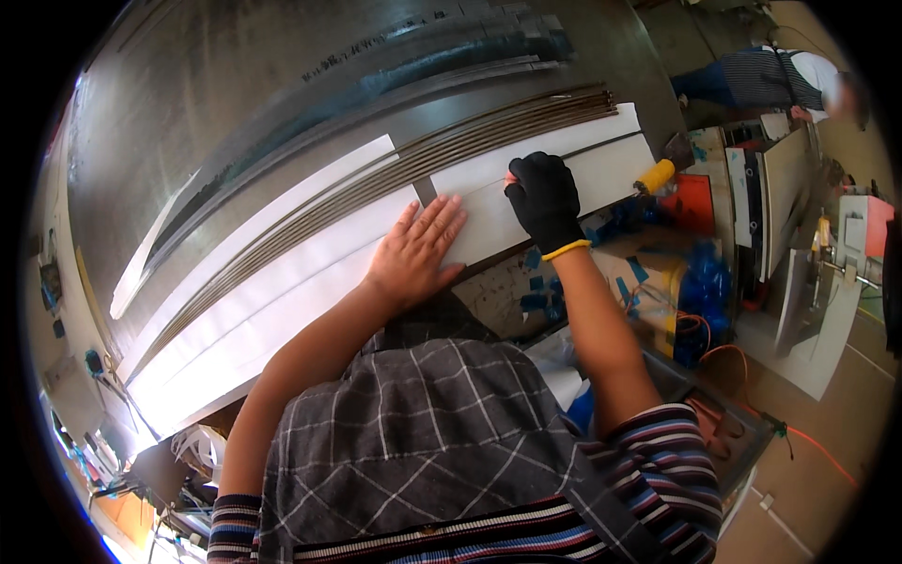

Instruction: The person applies a liquid from a container onto long metal strips using a brush and then stacks the strips together on a metal workbench.

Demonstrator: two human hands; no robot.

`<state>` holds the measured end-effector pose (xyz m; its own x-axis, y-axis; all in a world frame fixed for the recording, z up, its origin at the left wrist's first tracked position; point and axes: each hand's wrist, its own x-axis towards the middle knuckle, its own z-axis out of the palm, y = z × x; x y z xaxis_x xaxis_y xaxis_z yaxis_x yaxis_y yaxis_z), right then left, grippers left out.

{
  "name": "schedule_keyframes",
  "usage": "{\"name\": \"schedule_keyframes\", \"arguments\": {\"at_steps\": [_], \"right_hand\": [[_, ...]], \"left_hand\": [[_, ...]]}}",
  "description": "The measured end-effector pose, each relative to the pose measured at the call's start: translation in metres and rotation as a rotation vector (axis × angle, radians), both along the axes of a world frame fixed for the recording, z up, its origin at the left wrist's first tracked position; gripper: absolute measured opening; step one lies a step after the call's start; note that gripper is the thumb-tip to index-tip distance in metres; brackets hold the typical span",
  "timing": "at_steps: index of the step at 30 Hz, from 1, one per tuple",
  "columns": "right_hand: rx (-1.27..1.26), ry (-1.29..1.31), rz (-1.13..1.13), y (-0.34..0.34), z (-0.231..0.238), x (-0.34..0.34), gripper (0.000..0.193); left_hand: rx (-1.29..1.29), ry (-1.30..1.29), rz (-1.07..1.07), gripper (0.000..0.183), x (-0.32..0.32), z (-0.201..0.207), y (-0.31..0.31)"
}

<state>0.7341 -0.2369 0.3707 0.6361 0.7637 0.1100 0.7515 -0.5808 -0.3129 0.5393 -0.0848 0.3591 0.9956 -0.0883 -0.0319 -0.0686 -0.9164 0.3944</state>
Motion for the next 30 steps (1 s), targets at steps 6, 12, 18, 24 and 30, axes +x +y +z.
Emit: {"name": "schedule_keyframes", "arguments": {"at_steps": [6, 12, 18, 24, 30], "right_hand": [[0.061, 0.104, 0.123, -0.022, -0.022, -0.111, 0.024], [0.226, 0.091, 0.159, -0.007, 0.014, -0.072, 0.056], [-0.155, -0.312, -0.157, -0.055, -0.037, 0.019, 0.071], [-0.264, -0.642, -1.01, -0.215, -0.119, 0.226, 0.066], [0.426, 0.561, -1.164, -0.275, -0.139, 0.23, 0.063]], "left_hand": [[0.059, -0.054, -0.111, 0.067, -0.01, -0.002, 0.007], [-0.063, -0.187, -0.128, 0.044, -0.014, 0.003, 0.009], [-0.52, -0.015, 0.12, 0.022, -0.088, 0.041, 0.042], [-0.045, 0.638, 1.069, 0.021, -0.473, -0.012, 0.133], [0.104, 1.271, 1.04, 0.028, -0.564, 0.028, 0.149]]}}
